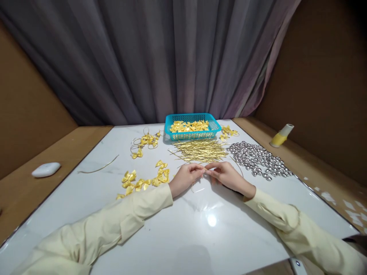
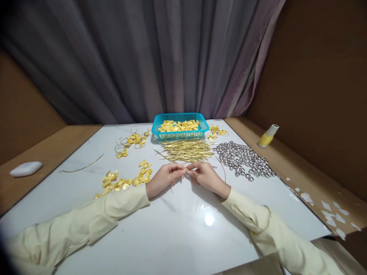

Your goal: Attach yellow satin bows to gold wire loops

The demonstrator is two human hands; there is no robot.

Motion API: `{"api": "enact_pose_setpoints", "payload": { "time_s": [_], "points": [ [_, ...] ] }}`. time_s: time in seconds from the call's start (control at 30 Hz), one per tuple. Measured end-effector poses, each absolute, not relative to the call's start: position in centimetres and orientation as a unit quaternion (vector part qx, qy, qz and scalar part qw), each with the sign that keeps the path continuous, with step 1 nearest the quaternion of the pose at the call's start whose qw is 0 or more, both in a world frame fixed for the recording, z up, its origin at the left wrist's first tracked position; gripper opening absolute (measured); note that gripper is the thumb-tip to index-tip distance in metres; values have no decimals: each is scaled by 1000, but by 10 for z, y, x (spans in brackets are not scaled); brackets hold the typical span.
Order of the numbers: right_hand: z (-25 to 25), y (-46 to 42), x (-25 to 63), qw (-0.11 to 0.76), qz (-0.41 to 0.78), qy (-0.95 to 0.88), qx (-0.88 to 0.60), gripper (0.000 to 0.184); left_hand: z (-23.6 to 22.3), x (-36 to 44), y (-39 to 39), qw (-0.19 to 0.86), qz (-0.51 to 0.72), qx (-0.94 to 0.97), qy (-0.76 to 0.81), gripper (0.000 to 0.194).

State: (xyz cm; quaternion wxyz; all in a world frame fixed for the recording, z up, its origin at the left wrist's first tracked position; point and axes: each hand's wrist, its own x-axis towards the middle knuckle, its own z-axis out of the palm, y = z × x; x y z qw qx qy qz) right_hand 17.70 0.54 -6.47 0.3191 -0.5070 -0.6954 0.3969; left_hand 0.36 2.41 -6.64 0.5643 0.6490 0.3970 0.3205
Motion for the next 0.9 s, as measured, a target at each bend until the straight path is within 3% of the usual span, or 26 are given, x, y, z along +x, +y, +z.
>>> {"api": "enact_pose_setpoints", "payload": {
  "time_s": [0.2, 0.67, 0.9],
  "points": [
    [-64, 5, 176, 334, 326, -714, -521, 22, -67, 5, 23, 506, 352, 662, 425, 18],
    [-66, 4, 175, 339, 201, -758, -520, 14, -69, 5, 24, 498, 352, 674, 418, 17],
    [-65, 5, 175, 343, 217, -772, -490, 21, -68, 4, 24, 494, 354, 674, 421, 17]
  ]
}}
